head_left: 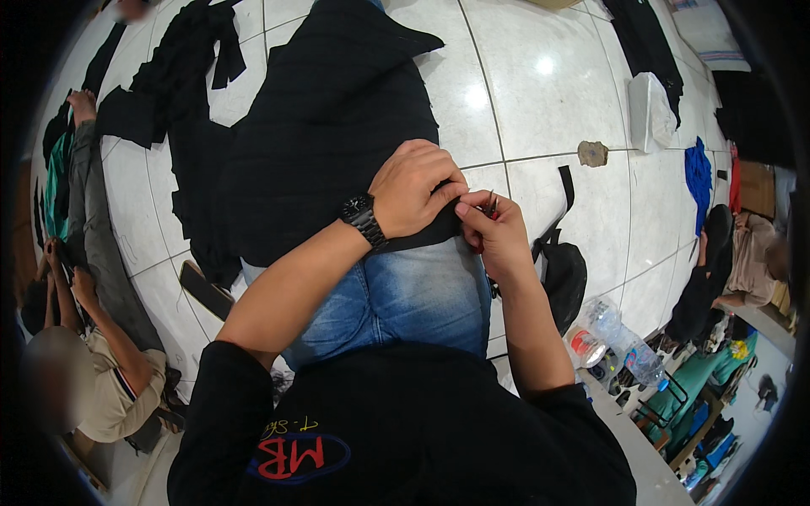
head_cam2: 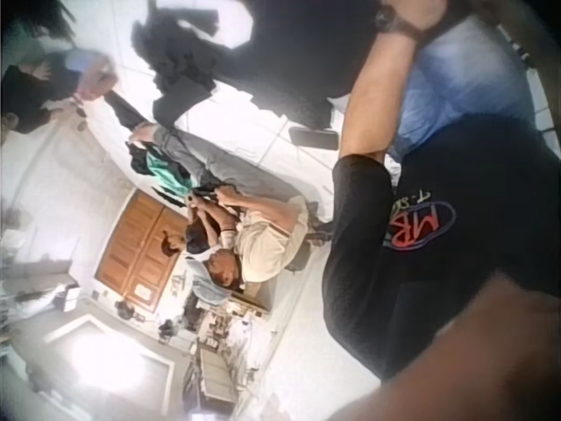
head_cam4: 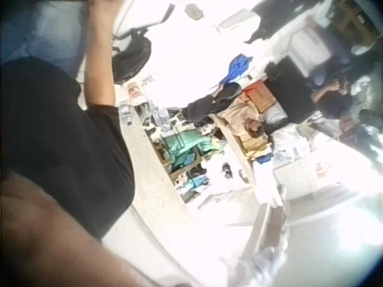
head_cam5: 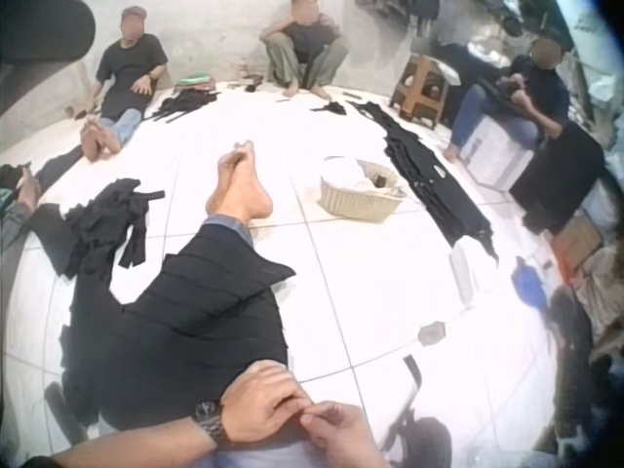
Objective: The person sits on the floor and uses scissors to cut a large piece of black fabric into strips. They repeatedly fold and cut the material, accumulating cut pieces on the floor.
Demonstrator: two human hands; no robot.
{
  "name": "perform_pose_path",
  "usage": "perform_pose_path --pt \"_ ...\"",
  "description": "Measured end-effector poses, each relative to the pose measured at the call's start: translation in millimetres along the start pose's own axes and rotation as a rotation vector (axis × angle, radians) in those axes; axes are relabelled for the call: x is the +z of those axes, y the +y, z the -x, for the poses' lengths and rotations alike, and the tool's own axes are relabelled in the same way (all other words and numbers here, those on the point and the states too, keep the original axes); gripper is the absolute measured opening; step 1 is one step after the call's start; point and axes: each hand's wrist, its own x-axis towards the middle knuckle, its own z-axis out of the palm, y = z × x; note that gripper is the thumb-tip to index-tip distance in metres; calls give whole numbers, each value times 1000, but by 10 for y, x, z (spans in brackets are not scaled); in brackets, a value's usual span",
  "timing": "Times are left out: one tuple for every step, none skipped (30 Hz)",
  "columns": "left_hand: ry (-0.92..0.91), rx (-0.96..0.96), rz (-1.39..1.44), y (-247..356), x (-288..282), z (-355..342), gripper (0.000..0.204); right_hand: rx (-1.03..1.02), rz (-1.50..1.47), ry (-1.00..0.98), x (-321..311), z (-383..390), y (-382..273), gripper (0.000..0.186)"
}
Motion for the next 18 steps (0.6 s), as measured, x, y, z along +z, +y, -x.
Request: perform_pose_path --pt "-5 -7 1 18 1 -9 10 -2 -36 7 -24 1 31 12" --pt "-10 -13 1 28 1 -14 10 -4 -72 15 -38 -1 51 12" --pt "-9 -13 0 24 2 -12 11 -6 -90 19 -41 -5 62 11" --pt "-10 -13 -1 18 4 -12 11 -9 -108 23 -43 -7 70 10" --pt "-10 -13 -2 15 5 -11 11 -11 -126 28 -46 -9 77 10" --pt "-13 -15 -4 19 1 -12 11 -10 -139 15 -55 -9 82 10" --pt "-17 -18 -6 28 -6 -12 11 -10 -153 1 -70 -8 85 10" --pt "-21 -20 -9 35 -13 -13 11 -9 -166 -13 -81 -3 84 10" --pt "-48 -18 -20 35 -20 -13 11 3 -216 -4 -85 5 73 11" --pt "-74 -16 -30 32 -29 -12 13 15 -265 4 -81 20 47 11" --pt "-101 -14 -41 30 -39 -9 15 27 -314 12 -75 34 13 12" --pt "-131 0 -55 29 -57 -5 23 25 -425 97 -61 32 -53 12" --pt "-161 13 -68 29 -77 2 31 22 -535 183 -39 20 -143 12" --pt "-190 27 -82 30 -90 9 40 20 -646 268 -27 13 -224 12" --pt "-197 57 -128 32 -102 22 50 2 -758 264 -113 17 -325 10" --pt "-205 95 -167 42 -98 28 59 -111 -925 -73 -489 -82 -210 9" --pt "-216 135 -204 52 -90 24 69 -227 -1075 -416 -836 -164 -81 7" --pt "-280 119 -235 53 -102 31 81 -259 -869 -296 -858 -146 -174 6"
